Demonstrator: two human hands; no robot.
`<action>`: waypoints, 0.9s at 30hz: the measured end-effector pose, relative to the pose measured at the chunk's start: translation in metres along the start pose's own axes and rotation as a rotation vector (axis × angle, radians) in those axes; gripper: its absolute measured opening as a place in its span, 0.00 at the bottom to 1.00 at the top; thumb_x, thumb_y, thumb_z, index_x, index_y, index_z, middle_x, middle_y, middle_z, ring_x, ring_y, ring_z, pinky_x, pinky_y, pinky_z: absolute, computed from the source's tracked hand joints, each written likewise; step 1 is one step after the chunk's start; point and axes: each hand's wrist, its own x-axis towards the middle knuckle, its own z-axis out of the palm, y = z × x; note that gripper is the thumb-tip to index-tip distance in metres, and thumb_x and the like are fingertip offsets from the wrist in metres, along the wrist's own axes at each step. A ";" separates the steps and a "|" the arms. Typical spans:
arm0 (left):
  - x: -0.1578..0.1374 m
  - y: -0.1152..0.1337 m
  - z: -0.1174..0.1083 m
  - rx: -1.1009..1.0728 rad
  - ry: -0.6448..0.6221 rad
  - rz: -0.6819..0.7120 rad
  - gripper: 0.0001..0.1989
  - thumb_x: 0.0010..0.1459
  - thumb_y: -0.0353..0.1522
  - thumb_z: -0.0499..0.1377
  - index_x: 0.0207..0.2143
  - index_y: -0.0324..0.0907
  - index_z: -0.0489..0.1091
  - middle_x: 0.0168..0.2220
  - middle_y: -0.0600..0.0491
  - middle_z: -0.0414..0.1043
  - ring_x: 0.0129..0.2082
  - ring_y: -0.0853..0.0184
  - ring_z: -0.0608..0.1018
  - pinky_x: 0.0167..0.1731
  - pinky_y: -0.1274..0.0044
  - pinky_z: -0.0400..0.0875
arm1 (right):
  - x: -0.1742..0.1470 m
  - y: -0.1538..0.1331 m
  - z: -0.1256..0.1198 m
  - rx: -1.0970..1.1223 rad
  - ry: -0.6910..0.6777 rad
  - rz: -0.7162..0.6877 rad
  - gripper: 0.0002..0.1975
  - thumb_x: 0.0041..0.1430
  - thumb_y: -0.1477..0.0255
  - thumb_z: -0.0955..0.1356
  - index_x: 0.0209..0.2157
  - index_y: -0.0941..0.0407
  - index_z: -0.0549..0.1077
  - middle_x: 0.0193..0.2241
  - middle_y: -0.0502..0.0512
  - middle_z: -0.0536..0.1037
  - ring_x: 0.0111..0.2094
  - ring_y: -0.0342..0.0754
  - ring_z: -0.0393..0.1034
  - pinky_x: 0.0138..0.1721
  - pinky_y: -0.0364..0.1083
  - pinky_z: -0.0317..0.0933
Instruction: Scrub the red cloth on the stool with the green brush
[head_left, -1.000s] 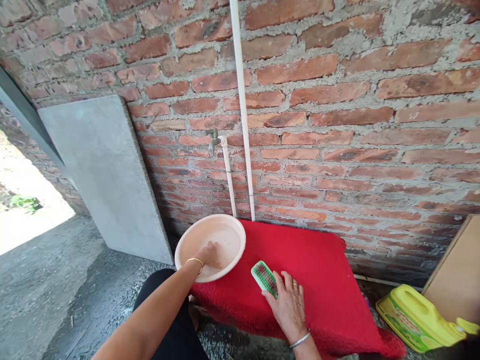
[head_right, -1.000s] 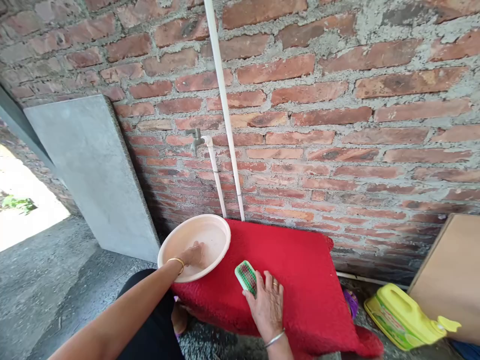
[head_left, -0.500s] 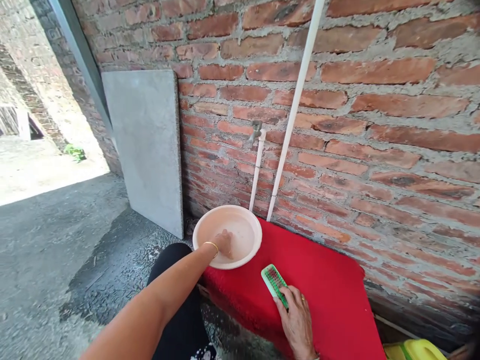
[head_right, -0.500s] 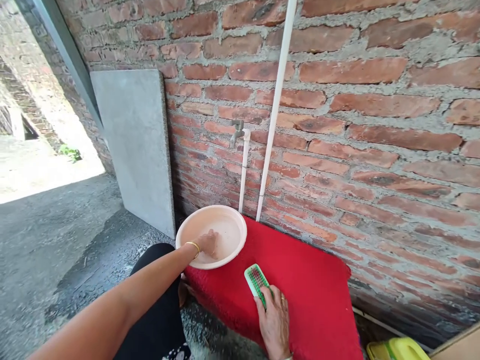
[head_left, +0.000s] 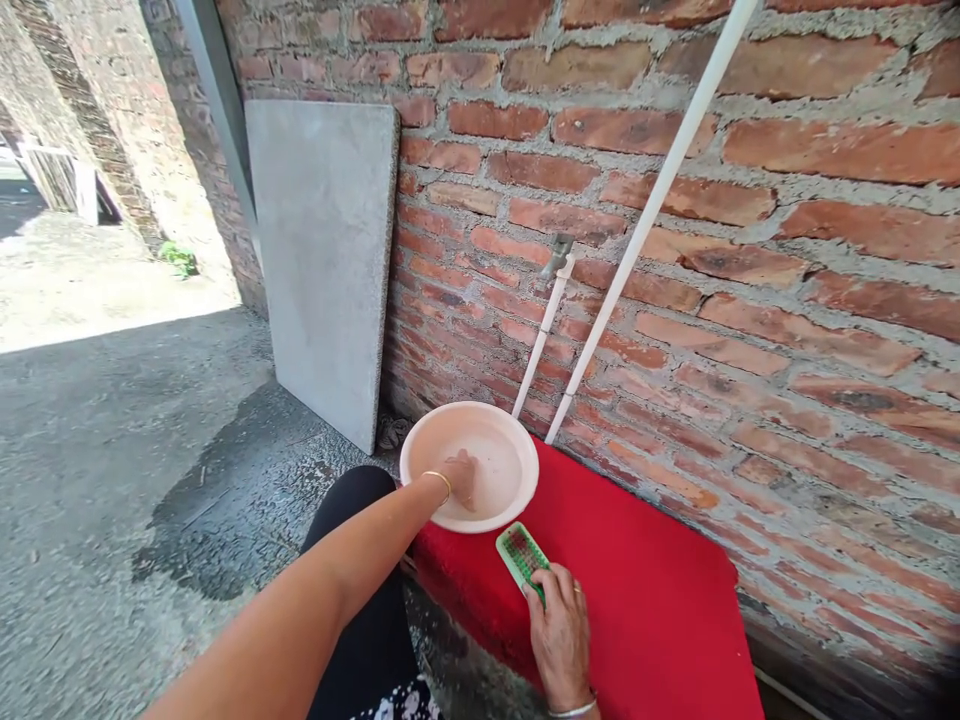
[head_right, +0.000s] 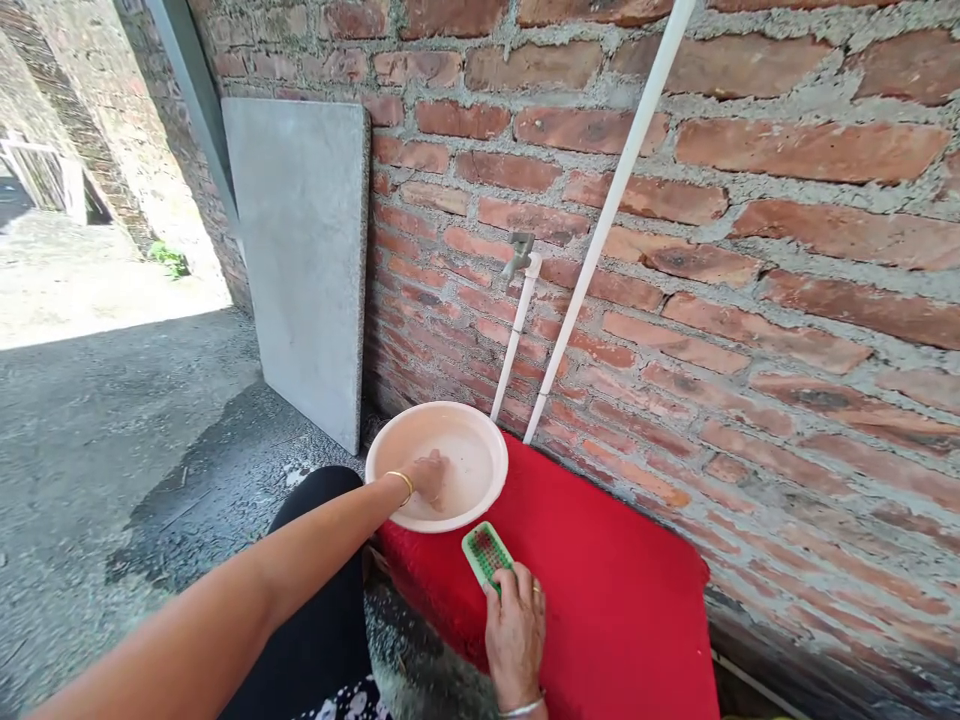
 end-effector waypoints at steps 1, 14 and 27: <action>-0.001 0.000 0.000 0.006 0.001 0.002 0.56 0.35 0.43 0.74 0.65 0.38 0.58 0.69 0.32 0.49 0.61 0.37 0.69 0.58 0.56 0.67 | 0.006 -0.006 0.004 0.007 -0.021 -0.005 0.20 0.71 0.58 0.55 0.36 0.48 0.73 0.40 0.54 0.77 0.41 0.52 0.71 0.45 0.51 0.61; 0.007 -0.002 0.000 -0.020 -0.028 0.010 0.54 0.36 0.41 0.73 0.65 0.36 0.58 0.69 0.30 0.48 0.61 0.37 0.68 0.59 0.54 0.66 | 0.021 0.125 -0.074 -0.214 0.329 0.439 0.32 0.59 0.39 0.52 0.29 0.47 0.72 0.25 0.65 0.73 0.29 0.65 0.69 0.31 0.61 0.60; 0.006 -0.006 0.007 0.018 0.047 0.011 0.51 0.35 0.39 0.73 0.63 0.38 0.61 0.68 0.31 0.52 0.60 0.39 0.71 0.57 0.59 0.68 | 0.025 0.079 -0.026 -0.128 0.149 0.291 0.29 0.66 0.48 0.52 0.36 0.52 0.75 0.34 0.60 0.77 0.36 0.56 0.72 0.41 0.54 0.63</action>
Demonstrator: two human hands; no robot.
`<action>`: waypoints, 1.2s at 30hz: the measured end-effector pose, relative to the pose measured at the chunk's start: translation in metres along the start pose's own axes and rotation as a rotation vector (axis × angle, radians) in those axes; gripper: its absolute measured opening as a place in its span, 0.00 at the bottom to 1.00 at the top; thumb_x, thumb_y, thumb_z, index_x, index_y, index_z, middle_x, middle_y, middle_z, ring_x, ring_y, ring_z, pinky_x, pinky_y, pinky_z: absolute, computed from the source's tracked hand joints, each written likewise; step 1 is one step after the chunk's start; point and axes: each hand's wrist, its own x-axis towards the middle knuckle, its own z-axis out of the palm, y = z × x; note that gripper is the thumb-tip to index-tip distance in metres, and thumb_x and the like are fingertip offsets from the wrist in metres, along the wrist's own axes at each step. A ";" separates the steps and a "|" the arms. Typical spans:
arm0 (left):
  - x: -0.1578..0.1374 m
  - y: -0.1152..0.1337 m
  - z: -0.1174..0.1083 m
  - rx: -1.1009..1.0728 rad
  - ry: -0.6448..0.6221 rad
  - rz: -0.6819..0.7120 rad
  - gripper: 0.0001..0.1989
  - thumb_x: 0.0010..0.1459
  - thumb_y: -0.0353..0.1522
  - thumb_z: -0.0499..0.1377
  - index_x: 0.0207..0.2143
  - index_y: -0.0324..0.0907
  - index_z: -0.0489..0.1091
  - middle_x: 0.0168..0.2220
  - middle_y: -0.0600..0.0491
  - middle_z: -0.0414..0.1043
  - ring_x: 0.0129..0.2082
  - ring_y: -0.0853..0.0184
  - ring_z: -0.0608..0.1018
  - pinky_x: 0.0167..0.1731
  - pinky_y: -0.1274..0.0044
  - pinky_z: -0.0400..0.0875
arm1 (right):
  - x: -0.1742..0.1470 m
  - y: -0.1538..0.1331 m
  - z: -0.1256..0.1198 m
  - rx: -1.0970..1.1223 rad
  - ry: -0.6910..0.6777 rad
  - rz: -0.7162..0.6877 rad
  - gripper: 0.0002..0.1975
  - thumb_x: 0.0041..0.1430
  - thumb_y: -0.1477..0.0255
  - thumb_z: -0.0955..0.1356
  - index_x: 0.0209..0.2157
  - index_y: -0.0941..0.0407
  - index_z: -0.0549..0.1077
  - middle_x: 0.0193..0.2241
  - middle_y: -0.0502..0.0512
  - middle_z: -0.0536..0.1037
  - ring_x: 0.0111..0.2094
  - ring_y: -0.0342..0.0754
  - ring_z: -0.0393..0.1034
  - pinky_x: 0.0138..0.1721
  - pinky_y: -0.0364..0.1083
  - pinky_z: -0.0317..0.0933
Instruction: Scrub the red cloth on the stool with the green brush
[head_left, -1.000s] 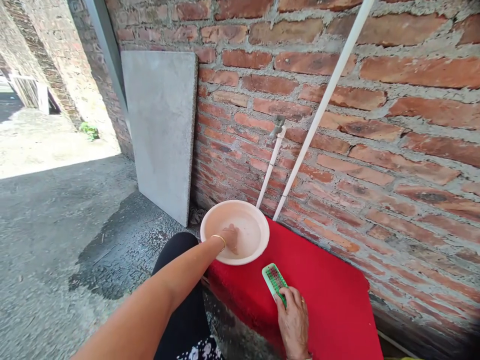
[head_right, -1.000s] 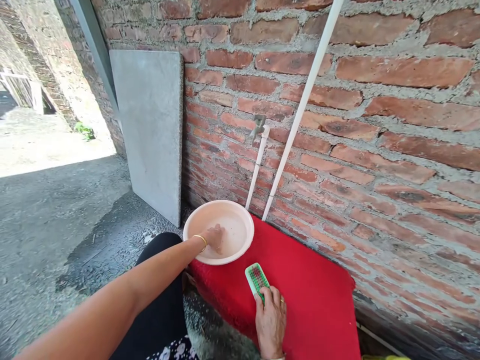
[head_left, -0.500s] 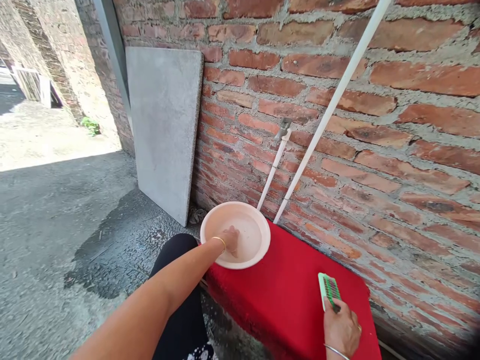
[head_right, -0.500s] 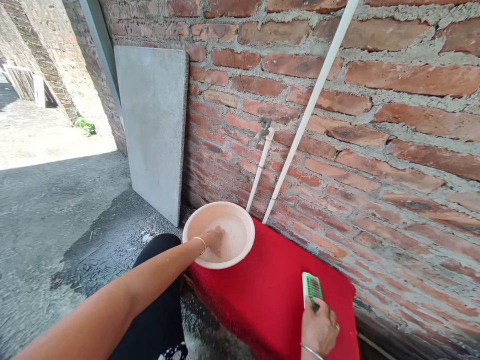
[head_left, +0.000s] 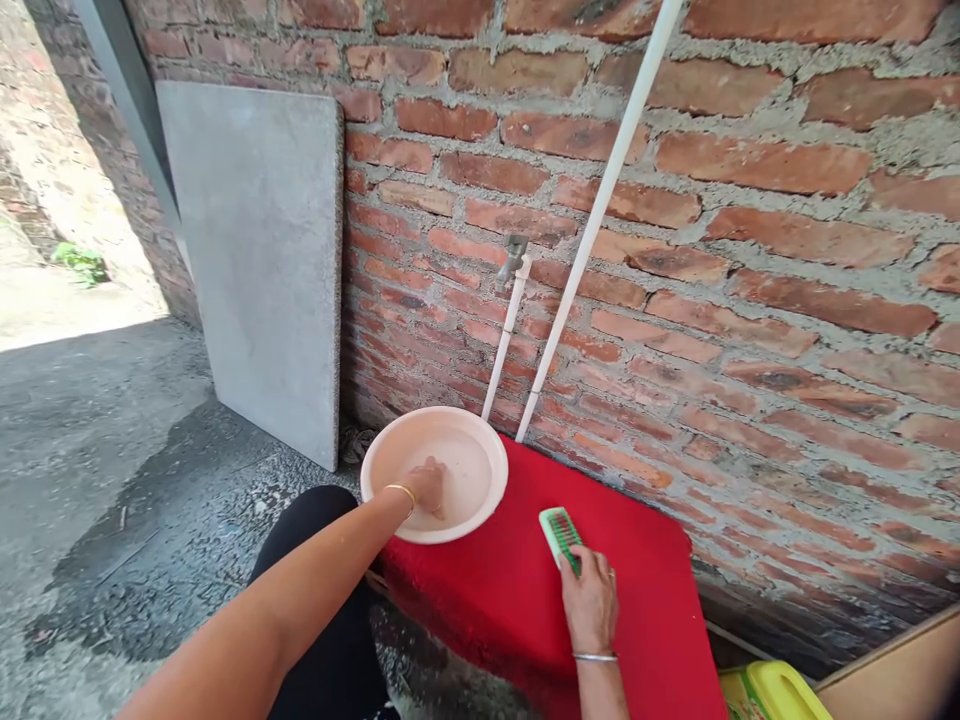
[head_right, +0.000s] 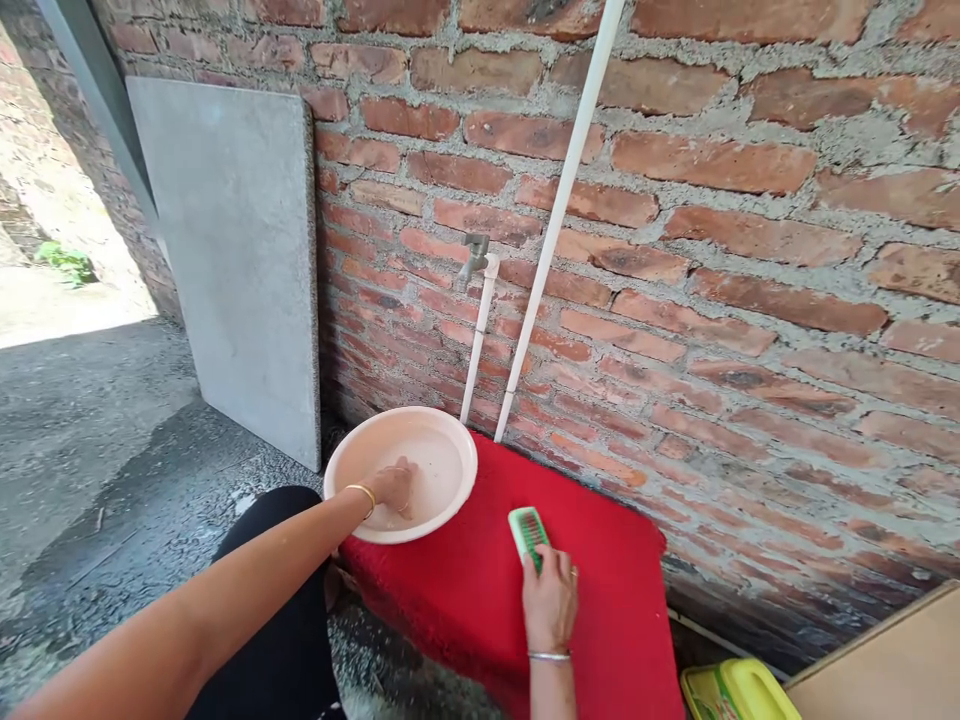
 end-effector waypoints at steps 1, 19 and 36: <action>0.000 0.000 0.000 -0.004 0.004 -0.002 0.51 0.35 0.38 0.73 0.63 0.37 0.61 0.68 0.30 0.52 0.59 0.38 0.71 0.57 0.59 0.68 | 0.003 0.025 -0.012 -0.070 0.034 0.074 0.31 0.65 0.47 0.52 0.36 0.52 0.75 0.32 0.62 0.76 0.34 0.57 0.71 0.40 0.55 0.63; -0.010 0.002 -0.005 0.066 0.011 -0.010 0.48 0.39 0.41 0.73 0.61 0.39 0.61 0.65 0.35 0.57 0.58 0.44 0.74 0.57 0.62 0.69 | -0.004 -0.083 0.028 0.073 -0.146 -0.200 0.05 0.64 0.71 0.64 0.37 0.49 0.73 0.36 0.52 0.75 0.40 0.50 0.70 0.46 0.48 0.61; -0.008 0.003 -0.007 0.036 -0.024 0.014 0.49 0.37 0.38 0.72 0.61 0.35 0.60 0.65 0.32 0.54 0.57 0.42 0.73 0.58 0.60 0.68 | 0.029 0.056 -0.042 -0.122 0.075 0.206 0.24 0.65 0.52 0.55 0.36 0.53 0.74 0.32 0.60 0.73 0.33 0.57 0.68 0.38 0.55 0.62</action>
